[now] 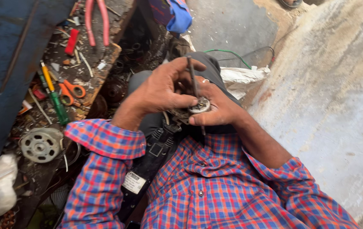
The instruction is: The person disassembles and reassembles a motor stator and housing by hand and using pliers, removing wires and components, and then sliding the stator back into the outer casing.
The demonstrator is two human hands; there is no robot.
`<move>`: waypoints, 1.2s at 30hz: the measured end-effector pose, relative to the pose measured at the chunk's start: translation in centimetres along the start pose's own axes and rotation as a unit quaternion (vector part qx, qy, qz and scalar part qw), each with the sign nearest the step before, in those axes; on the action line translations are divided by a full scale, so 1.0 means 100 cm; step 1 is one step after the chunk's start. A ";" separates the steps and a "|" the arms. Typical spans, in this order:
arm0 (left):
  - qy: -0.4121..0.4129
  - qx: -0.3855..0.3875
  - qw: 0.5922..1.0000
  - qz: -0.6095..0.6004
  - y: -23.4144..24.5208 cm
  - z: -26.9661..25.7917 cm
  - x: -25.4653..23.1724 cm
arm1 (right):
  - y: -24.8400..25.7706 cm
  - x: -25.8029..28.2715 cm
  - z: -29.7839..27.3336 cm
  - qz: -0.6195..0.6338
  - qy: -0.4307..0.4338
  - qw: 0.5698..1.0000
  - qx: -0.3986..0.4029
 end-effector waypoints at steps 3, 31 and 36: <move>-0.037 0.000 0.999 -0.013 -0.005 0.002 -0.001 | -0.003 -0.003 0.002 0.036 -0.031 0.999 0.016; 0.201 -0.189 0.523 0.807 0.292 0.117 0.097 | 0.008 -0.002 0.000 -0.047 -0.067 0.996 -0.036; 0.071 -0.118 0.453 0.881 0.268 0.105 0.072 | 0.007 -0.003 -0.001 -0.050 -0.059 0.996 -0.034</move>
Point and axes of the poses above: each hand's wrist, its own z-axis towards the middle knuckle, its own y-axis out of the back of the hand, x = y × z, the point moved 5 cm from there along z, towards the middle knuckle, and after that the axes turned 14 degrees about -y, right-handed, at the moved point
